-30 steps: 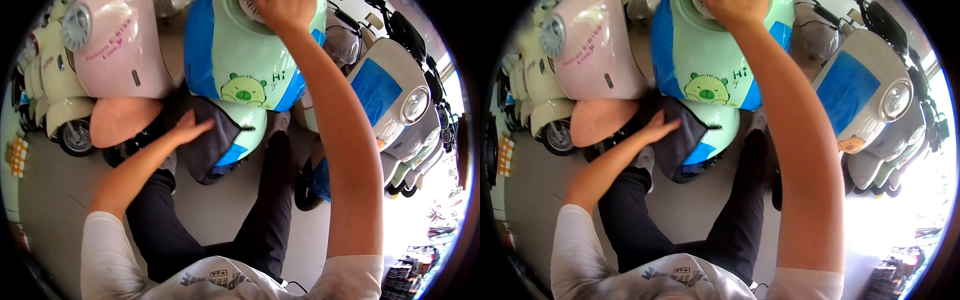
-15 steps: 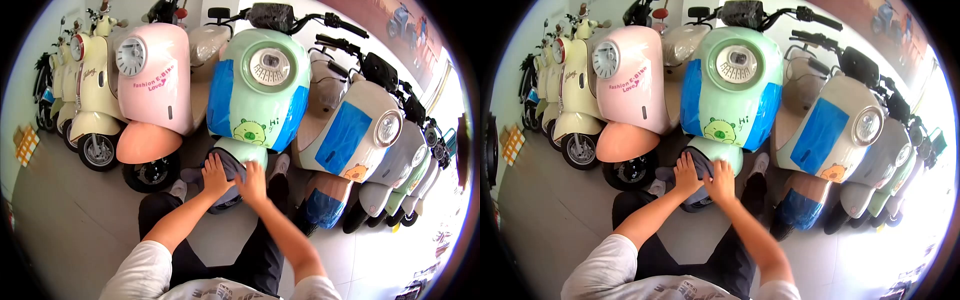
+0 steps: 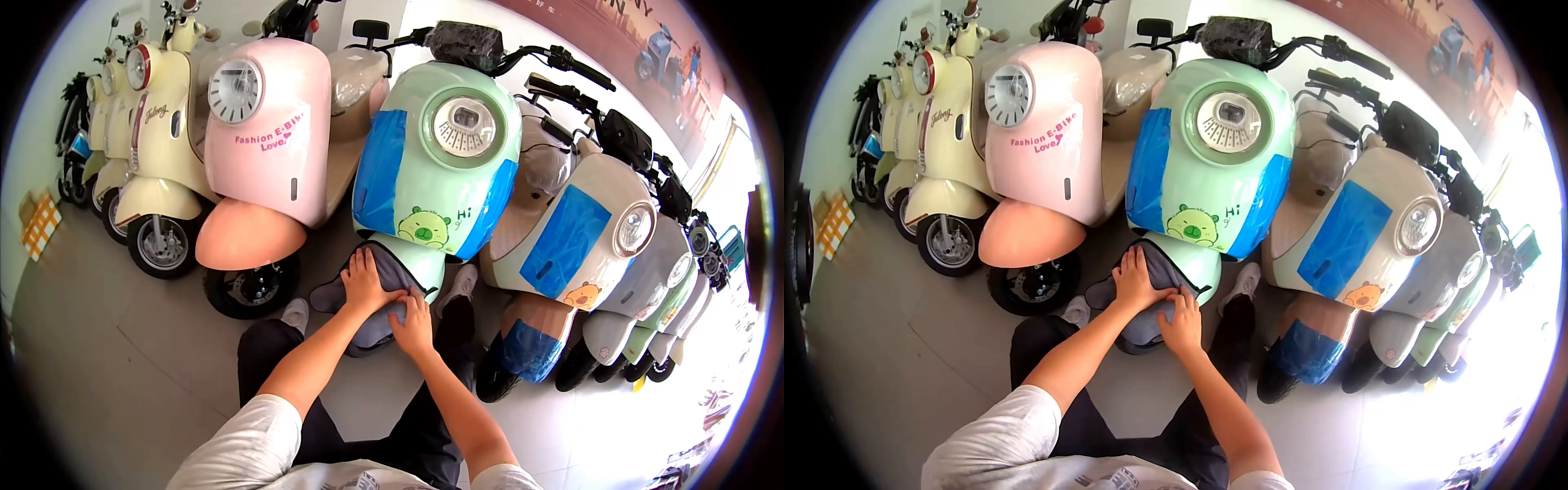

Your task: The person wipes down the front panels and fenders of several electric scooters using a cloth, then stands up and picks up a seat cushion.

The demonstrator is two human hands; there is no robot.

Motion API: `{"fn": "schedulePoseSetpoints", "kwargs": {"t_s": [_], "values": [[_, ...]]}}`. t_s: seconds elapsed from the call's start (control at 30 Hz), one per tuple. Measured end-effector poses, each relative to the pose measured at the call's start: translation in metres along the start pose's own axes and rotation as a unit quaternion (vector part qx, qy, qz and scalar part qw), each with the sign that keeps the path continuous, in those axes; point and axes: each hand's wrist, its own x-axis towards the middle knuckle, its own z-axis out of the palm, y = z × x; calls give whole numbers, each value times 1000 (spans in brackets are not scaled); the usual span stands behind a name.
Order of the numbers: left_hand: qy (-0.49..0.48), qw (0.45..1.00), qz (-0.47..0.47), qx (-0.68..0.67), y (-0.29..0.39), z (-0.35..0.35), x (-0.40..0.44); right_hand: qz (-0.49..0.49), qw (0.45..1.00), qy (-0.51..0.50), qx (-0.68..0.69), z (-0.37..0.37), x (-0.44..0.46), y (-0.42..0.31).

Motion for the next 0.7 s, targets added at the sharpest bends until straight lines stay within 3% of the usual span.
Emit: {"fn": "schedulePoseSetpoints", "kwargs": {"t_s": [0.2, 0.27, 0.7], "values": [[19, 999, 13, -47, -10, 6, 2, 1, 1000, 20, -17, 2, -1, 2], [14, 998, 29, -54, -14, 2, 3, 53, 997, 55, -21, 8, 1, 15], [-10, 998, 30, -59, -15, -14, -8, 25, 998, 40, -45, 10, -6, 21]]}}
